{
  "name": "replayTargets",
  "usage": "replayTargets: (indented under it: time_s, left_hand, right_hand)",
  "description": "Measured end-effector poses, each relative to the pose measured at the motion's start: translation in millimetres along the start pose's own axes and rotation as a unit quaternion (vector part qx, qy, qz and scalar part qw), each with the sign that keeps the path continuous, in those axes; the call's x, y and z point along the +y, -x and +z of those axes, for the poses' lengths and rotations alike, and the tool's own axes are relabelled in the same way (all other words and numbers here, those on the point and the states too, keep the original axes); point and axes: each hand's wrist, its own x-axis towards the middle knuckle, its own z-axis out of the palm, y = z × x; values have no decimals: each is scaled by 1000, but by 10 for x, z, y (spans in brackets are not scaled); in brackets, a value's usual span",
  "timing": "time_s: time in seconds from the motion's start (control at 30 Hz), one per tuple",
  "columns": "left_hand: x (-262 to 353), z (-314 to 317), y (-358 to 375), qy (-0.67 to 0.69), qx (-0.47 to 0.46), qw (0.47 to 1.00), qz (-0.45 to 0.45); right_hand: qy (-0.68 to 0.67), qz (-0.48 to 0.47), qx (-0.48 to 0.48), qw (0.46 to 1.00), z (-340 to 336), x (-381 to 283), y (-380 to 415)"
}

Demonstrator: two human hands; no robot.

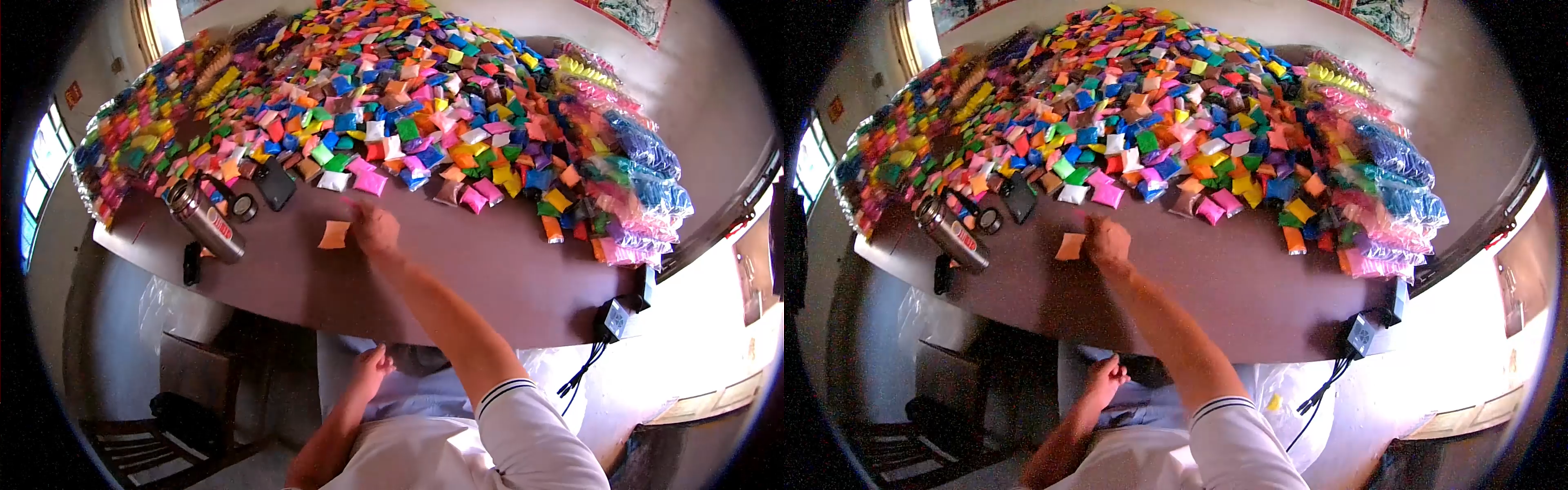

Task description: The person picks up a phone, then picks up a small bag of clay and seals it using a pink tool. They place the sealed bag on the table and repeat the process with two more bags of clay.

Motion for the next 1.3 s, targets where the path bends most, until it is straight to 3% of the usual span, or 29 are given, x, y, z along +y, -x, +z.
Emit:
replayTargets:
  time_s: [0.07,0.13,0.2,0.27,0.33,0.43,0.67,0.73,0.83,0.9,0.93,0.97,1.0,1.07,1.2,1.27,1.3]
  left_hand:
    - [12,-44,-49,14,-15,1000,-14]
    - [62,67,-43,33,13,999,-28]
    - [94,149,-52,7,36,999,-29]
    - [115,169,-99,-9,22,999,-38]
    - [118,166,-128,-30,-4,998,-49]
    - [166,254,-142,-26,12,999,-42]
    - [47,107,-203,-60,49,996,-53]
    - [5,9,-215,-62,3,997,-45]
    - [-66,-18,-244,-58,28,996,-54]
    - [-91,-60,-261,-76,-2,996,-45]
    - [-101,-97,-255,-97,-27,994,-34]
    - [-140,-155,-276,-206,-51,977,0]
    - [-166,-171,-292,-206,-55,977,-1]
    - [-200,-172,-302,-156,-51,986,-5]
    - [-151,-91,-281,-176,-78,981,27]
    - [-157,-50,-260,-313,-91,931,162]
    - [-139,-28,-246,-313,-90,932,160]
  right_hand:
    - [8,65,47,997,-208,232,-198]
    - [9,-12,188,982,-417,533,-406]
    - [85,36,187,978,-743,758,-607]
    - [121,16,203,971,-914,998,-758]
    - [146,51,172,973,-1071,1150,-834]
    - [198,102,34,974,-1249,1337,-915]
    - [300,80,30,950,-1227,1505,-1110]
    - [307,31,50,950,-1204,1500,-1091]
    - [265,-51,138,953,-1253,1433,-1047]
    - [23,-39,156,987,-1342,1390,-987]
    - [28,-38,156,987,-1418,1369,-937]
    - [-225,54,76,970,-1509,1342,-896]
    - [-461,142,-10,876,-1604,1270,-827]
    - [-494,145,-1,857,-1720,1138,-618]
    - [-561,171,-71,807,-1843,1036,-170]
    - [-528,150,-107,829,-1827,1016,51]
    - [-534,155,-115,823,-1802,1016,175]
